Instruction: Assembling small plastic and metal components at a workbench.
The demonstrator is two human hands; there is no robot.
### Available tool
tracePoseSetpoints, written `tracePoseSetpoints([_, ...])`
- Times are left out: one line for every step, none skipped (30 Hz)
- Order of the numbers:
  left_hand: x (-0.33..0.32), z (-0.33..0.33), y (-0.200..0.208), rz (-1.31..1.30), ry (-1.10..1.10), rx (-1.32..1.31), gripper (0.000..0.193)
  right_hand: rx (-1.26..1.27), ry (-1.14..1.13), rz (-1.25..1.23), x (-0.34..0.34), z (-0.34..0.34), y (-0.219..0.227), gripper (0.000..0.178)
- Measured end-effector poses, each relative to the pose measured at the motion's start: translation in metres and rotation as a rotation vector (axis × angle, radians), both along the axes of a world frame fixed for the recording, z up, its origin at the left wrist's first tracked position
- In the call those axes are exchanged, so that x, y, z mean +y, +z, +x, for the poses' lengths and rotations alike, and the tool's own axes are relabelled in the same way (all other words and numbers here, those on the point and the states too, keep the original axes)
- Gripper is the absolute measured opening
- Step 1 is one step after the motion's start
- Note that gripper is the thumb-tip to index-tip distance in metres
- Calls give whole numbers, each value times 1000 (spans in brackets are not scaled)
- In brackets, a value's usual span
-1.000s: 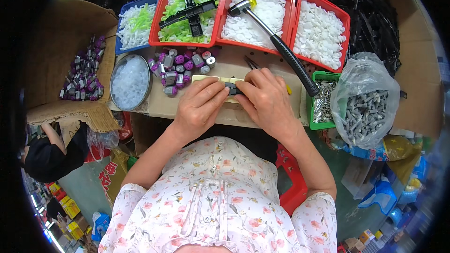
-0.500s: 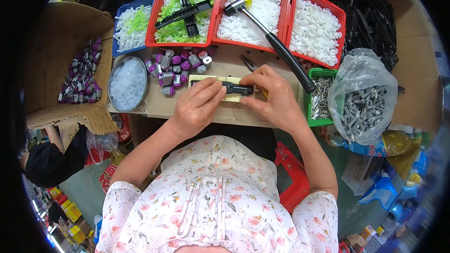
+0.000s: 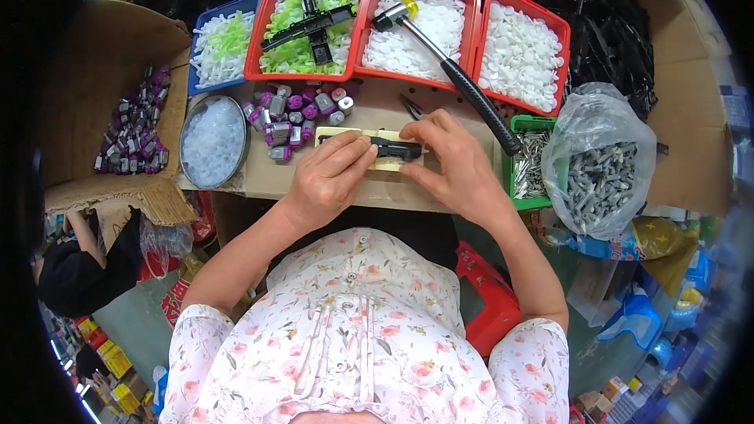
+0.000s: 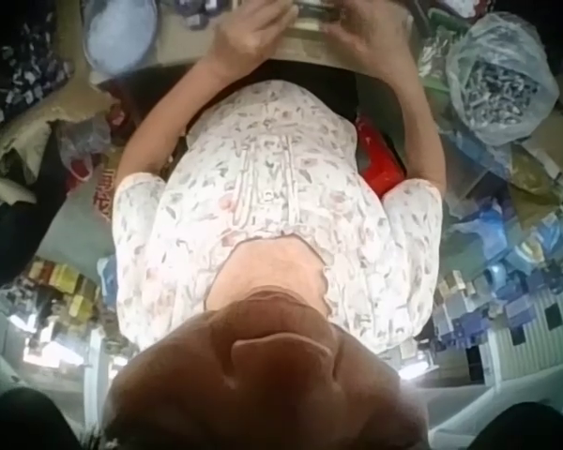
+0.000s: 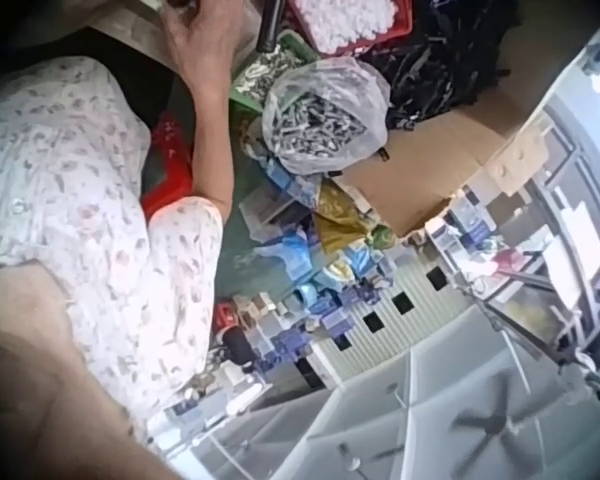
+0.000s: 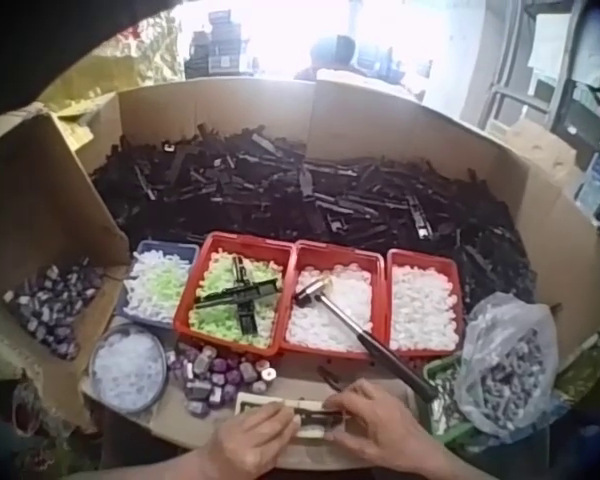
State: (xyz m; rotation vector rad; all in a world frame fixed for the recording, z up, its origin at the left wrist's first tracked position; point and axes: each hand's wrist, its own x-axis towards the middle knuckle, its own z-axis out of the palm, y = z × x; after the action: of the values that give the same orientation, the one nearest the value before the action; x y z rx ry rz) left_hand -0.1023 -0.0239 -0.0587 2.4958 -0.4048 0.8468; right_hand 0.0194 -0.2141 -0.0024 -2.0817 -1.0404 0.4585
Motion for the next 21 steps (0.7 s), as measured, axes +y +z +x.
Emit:
tracePoseSetpoints([0, -1, 0, 6, -1, 4, 33, -102, 3, 37, 0, 0, 6, 33])
tracePoseSetpoints([0, 0, -1, 7, 5, 2, 33, -247, -37, 61, 0, 4, 15, 32])
tracePoseSetpoints([1, -1, -1, 5, 4, -8, 33, -390, -77, 87, 0, 9, 24, 31])
tracePoseSetpoints([1, -1, -2, 3, -8, -19, 32, -512, -146, 44, 0, 15, 30, 33])
tracePoseSetpoints([2, -2, -2, 5, -10, -21, 32, -513, -148, 46, 3, 22, 29, 33])
tracePoseSetpoints([2, 0, -3, 15, -14, -22, 33, -579, -185, -109, 6, 31, 29, 36])
tracePoseSetpoints([2, 0, -3, 26, -18, -25, 34, -643, -221, -266, 7, 36, 29, 38])
tracePoseSetpoints([1, 1, -3, 28, -21, -30, 34, -566, -213, -335, 7, 37, 29, 42])
tracePoseSetpoints([1, 1, -4, 27, -23, -32, 34, -572, -214, -332, 6, 40, 23, 42])
tracePoseSetpoints([0, 1, -3, 25, -25, -35, 34, -565, -205, -295, 2, 43, 16, 42])
tracePoseSetpoints([-1, 2, -2, 27, -26, -41, 34, -557, -198, -258, -1, 45, 13, 42])
tracePoseSetpoints([0, 1, -1, 20, -23, -35, 32, -563, -195, -253, -1, 44, 15, 42])
tracePoseSetpoints([0, 2, -1, 12, -21, -28, 30, -538, -219, -200, -2, 41, 19, 42])
tracePoseSetpoints([0, 3, -1, 15, -19, -33, 30, -511, -244, -148, -5, 37, 23, 43])
tracePoseSetpoints([1, 2, -2, 17, -13, -36, 30, -516, -238, -144, -9, 30, 30, 43])
tracePoseSetpoints([1, 0, -3, 18, -12, -35, 30, -460, -287, -65, -15, 21, 40, 41])
tracePoseSetpoints([2, -2, -3, 18, -9, -36, 30, -403, -333, 13, -23, 11, 47, 40])
tracePoseSetpoints([2, -2, -2, 24, -12, -36, 30, -407, -340, 12, -34, 3, 46, 40])
tracePoseSetpoints([2, -1, -1, 31, -9, -37, 31, -306, -322, 88, -47, -2, 42, 36])
tracePoseSetpoints([2, 0, 0, 32, -9, -42, 31, -205, -301, 163, -55, -9, 41, 32])
tracePoseSetpoints([2, 1, -1, 35, -11, -44, 31, -83, -311, 100, -59, -21, 42, 29])
